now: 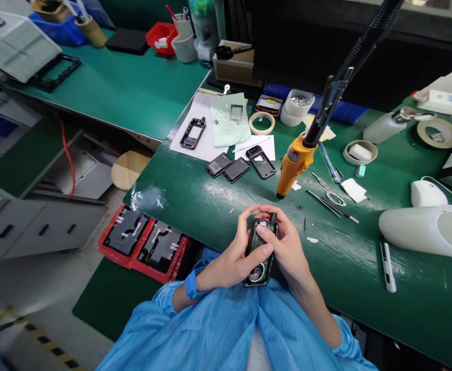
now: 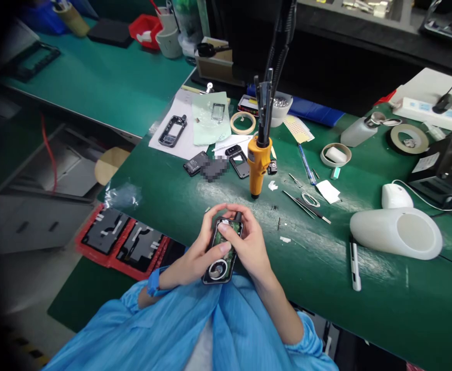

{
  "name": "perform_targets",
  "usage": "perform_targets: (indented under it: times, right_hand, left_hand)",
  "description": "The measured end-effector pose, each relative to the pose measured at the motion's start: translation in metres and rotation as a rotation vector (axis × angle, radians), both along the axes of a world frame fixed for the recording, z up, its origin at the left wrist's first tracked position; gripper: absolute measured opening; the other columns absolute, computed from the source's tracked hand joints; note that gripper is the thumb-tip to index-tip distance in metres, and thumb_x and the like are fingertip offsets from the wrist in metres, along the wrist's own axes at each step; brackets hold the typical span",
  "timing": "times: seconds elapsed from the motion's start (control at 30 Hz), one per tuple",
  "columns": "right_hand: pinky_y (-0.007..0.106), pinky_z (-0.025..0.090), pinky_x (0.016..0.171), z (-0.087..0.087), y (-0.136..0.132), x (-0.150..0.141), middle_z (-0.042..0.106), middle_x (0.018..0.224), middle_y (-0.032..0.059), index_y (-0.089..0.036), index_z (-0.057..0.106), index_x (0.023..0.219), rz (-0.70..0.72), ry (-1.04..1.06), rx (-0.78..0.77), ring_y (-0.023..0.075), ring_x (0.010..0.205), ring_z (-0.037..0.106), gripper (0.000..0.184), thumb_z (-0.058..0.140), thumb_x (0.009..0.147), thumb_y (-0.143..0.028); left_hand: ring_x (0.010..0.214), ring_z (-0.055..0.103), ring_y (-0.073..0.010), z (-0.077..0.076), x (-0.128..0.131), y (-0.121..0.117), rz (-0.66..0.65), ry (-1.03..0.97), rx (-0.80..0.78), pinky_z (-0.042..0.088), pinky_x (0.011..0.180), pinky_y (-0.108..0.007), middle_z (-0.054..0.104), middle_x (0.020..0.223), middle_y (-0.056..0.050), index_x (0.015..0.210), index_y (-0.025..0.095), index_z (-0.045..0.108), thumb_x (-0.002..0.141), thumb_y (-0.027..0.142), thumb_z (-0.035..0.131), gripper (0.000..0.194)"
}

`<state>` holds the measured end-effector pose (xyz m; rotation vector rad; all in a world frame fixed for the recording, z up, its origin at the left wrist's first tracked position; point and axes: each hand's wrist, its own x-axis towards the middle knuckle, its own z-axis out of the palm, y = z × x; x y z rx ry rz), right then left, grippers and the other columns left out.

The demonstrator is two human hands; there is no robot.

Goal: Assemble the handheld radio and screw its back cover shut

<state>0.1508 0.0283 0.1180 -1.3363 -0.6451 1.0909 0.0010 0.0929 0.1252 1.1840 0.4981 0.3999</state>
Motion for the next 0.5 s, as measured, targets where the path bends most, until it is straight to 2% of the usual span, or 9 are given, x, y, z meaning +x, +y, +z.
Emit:
perform_targets:
  times: [0.07,0.17,0.37,0.5]
  right_hand:
    - [0.036,0.065,0.098,-0.0003,-0.0003,-0.0012,0.079,0.110,0.0039,-0.028,0.077,0.120,0.007,0.033,-0.013,0.0228,0.104,0.076,0.048,0.093,0.087,-0.059]
    - [0.035,0.064,0.092,0.0010,-0.0004,-0.0027,0.078,0.108,0.0038,-0.026,0.078,0.111,0.018,0.071,-0.027,0.0211,0.095,0.073,0.048,0.094,0.086,-0.064]
    - [0.030,0.059,0.074,0.0027,-0.0002,-0.0070,0.076,0.092,0.0031,-0.022,0.080,0.104,0.056,0.135,-0.054,0.0172,0.077,0.065,0.060,0.093,0.082,-0.077]
    - [0.030,0.059,0.075,0.0030,-0.0008,-0.0096,0.078,0.092,0.0039,-0.022,0.082,0.103,0.058,0.146,-0.060,0.0176,0.078,0.066,0.062,0.092,0.081,-0.079]
  left_hand:
    - [0.161,0.058,-0.0383,0.0039,-0.0004,0.0008,-0.030,0.018,0.020,0.044,0.138,-0.058,0.056,0.170,-0.024,0.176,0.020,0.011,0.110,0.056,0.069,0.096]
    - [0.161,0.058,-0.0394,0.0076,-0.0004,0.0022,-0.049,0.045,0.044,0.046,0.137,-0.057,0.055,0.170,-0.024,0.179,0.020,0.006,0.109,0.057,0.071,0.103]
    - [0.157,0.062,-0.0400,0.0102,-0.0011,0.0049,-0.050,0.028,0.113,0.046,0.136,-0.059,0.058,0.167,-0.025,0.179,0.018,0.007,0.108,0.047,0.073,0.101]
    - [0.159,0.059,-0.0391,0.0097,-0.0021,0.0045,-0.042,0.005,0.136,0.044,0.137,-0.058,0.055,0.169,-0.024,0.178,0.019,0.011,0.109,0.045,0.073,0.097]
